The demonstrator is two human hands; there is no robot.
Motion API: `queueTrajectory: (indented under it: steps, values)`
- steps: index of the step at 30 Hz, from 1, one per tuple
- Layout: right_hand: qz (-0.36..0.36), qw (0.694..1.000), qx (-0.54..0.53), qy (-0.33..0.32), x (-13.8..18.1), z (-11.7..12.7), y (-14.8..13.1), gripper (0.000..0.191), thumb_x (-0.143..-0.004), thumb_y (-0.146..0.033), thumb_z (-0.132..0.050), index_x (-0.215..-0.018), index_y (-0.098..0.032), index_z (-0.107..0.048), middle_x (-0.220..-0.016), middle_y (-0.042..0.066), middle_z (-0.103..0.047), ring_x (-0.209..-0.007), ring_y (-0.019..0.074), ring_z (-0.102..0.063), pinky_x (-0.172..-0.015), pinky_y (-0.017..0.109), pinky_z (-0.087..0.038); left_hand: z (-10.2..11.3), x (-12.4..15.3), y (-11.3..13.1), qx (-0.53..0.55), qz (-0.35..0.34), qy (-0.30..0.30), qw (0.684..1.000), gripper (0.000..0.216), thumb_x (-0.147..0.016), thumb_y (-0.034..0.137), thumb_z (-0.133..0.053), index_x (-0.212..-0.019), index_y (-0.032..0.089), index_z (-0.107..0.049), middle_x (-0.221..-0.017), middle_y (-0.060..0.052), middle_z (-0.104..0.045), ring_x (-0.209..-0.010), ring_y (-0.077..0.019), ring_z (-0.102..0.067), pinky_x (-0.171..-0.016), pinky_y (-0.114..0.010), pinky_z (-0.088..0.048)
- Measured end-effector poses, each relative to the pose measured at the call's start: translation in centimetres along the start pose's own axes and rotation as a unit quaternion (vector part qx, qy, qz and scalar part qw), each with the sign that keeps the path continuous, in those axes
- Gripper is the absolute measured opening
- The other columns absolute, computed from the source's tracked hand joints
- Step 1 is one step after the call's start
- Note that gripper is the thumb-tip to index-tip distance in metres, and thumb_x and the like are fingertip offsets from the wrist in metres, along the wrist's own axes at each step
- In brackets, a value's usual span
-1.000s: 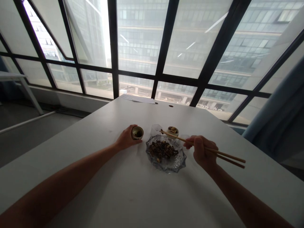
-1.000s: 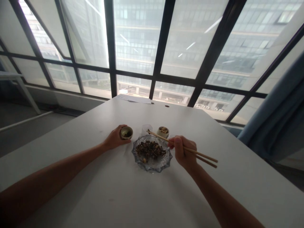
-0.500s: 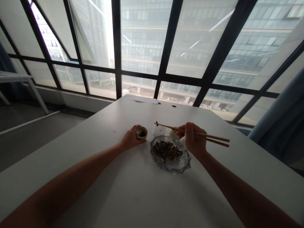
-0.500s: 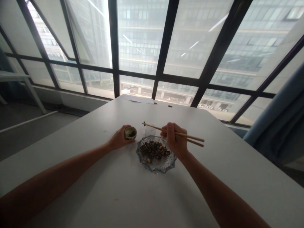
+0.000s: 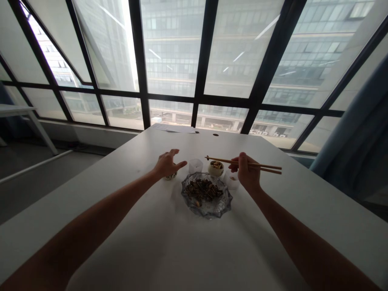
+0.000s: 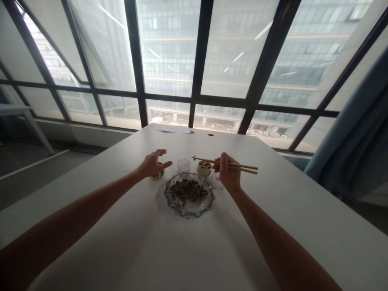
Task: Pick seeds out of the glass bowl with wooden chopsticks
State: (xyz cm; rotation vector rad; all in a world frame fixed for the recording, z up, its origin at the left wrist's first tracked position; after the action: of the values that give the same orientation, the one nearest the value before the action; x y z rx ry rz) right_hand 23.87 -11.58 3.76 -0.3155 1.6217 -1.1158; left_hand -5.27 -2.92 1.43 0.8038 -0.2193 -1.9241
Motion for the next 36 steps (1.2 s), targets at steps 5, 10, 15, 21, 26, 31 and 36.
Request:
queueTrajectory:
  steps: [5, 10, 15, 21, 26, 31, 36]
  values:
    - [0.002, 1.000, 0.003, -0.011, -0.1, 0.3, 0.9, 0.060, -0.086, -0.074, -0.053, -0.069, -0.017, -0.065, -0.049, 0.003, -0.064, -0.039, 0.0126, -0.055, -0.038, 0.023, -0.044, -3.8, -3.5, 3.9, -0.025, 0.000, -0.142, 0.990, 0.083, -0.078, 0.047, -0.072, -0.145, 0.013, -0.037, -0.137, -0.023, -0.061, -0.126, -0.0356, -0.060, -0.103, -0.048, -0.048]
    - [0.018, 1.000, 0.012, -0.011, 0.2, 0.5, 0.6, 0.061, -0.087, -0.074, -0.050, -0.070, -0.018, -0.065, -0.050, 0.003, -0.064, -0.041, 0.0129, -0.056, -0.040, 0.024, -0.046, -5.3, -4.3, 4.8, -0.018, -0.052, -0.126, 0.991, 0.082, -0.073, 0.034, -0.076, -0.143, 0.015, -0.038, -0.127, -0.018, -0.067, -0.120, -0.0322, -0.063, -0.100, -0.043, -0.050]
    - [0.063, 0.996, 0.046, -0.036, 1.2, 0.3, 0.0, 0.058, -0.092, -0.069, -0.046, -0.072, -0.019, -0.066, -0.053, 0.003, -0.065, -0.044, 0.0144, -0.058, -0.043, 0.026, -0.048, -4.8, -3.5, 5.1, 0.016, -0.172, -0.054, 0.984, 0.080, -0.071, 0.026, -0.077, -0.142, 0.019, -0.040, -0.128, -0.015, -0.066, -0.123, -0.0317, -0.060, -0.104, -0.046, -0.048]
    - [0.091, 0.981, 0.100, -0.136, 1.4, -0.6, 0.0, 0.047, -0.092, -0.061, -0.056, -0.076, -0.018, -0.070, -0.064, 0.005, -0.070, -0.057, 0.0169, -0.064, -0.056, 0.029, -0.052, -4.6, -3.2, 5.1, 0.042, -0.182, -0.048, 0.981, 0.080, -0.070, 0.030, -0.078, -0.141, 0.022, -0.041, -0.125, -0.013, -0.069, -0.121, -0.0315, -0.062, -0.104, -0.048, -0.048]
    - [0.037, 0.995, 0.052, -0.073, 0.3, 0.2, -1.1, 0.055, -0.091, -0.067, -0.052, -0.073, -0.018, -0.068, -0.060, 0.005, -0.069, -0.051, 0.0149, -0.060, -0.047, 0.025, -0.048, -4.7, -3.3, 4.8, 0.039, -0.164, -0.051, 0.984, 0.078, -0.072, 0.033, -0.077, -0.141, 0.018, -0.042, -0.126, -0.018, -0.068, -0.118, -0.0333, -0.064, -0.100, -0.046, -0.050]
    - [-0.014, 0.991, 0.043, -0.122, -0.8, 1.3, -3.2, 0.065, -0.083, -0.077, -0.054, -0.061, -0.016, -0.065, -0.043, 0.003, -0.059, -0.034, 0.0104, -0.048, -0.033, 0.021, -0.037, -5.1, -4.0, 4.0, 0.008, -0.083, -0.073, 0.994, 0.076, -0.074, 0.040, -0.076, -0.139, 0.017, -0.044, -0.121, -0.019, -0.071, -0.114, -0.0365, -0.066, -0.097, -0.048, -0.050]
    - [-0.021, 0.954, 0.104, -0.280, -0.9, 1.6, -4.0, 0.067, -0.082, -0.077, -0.055, -0.060, -0.015, -0.066, -0.043, 0.003, -0.060, -0.035, 0.0099, -0.050, -0.034, 0.020, -0.038, -4.6, -4.1, 3.2, 0.000, -0.037, -0.111, 0.993, 0.077, -0.073, 0.052, -0.076, -0.136, 0.016, -0.048, -0.120, -0.020, -0.071, -0.114, -0.0365, -0.066, -0.096, -0.046, -0.051]
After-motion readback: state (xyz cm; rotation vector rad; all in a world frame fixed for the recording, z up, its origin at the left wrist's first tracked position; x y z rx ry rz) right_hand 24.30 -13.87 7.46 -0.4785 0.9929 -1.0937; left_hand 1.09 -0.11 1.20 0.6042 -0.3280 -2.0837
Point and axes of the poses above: each hand's wrist, its own x-axis away from the middle knuckle, its own z-axis out of the back of the hand, y = z × x, the point moved 2 cm from there along -x, towards the middle knuckle
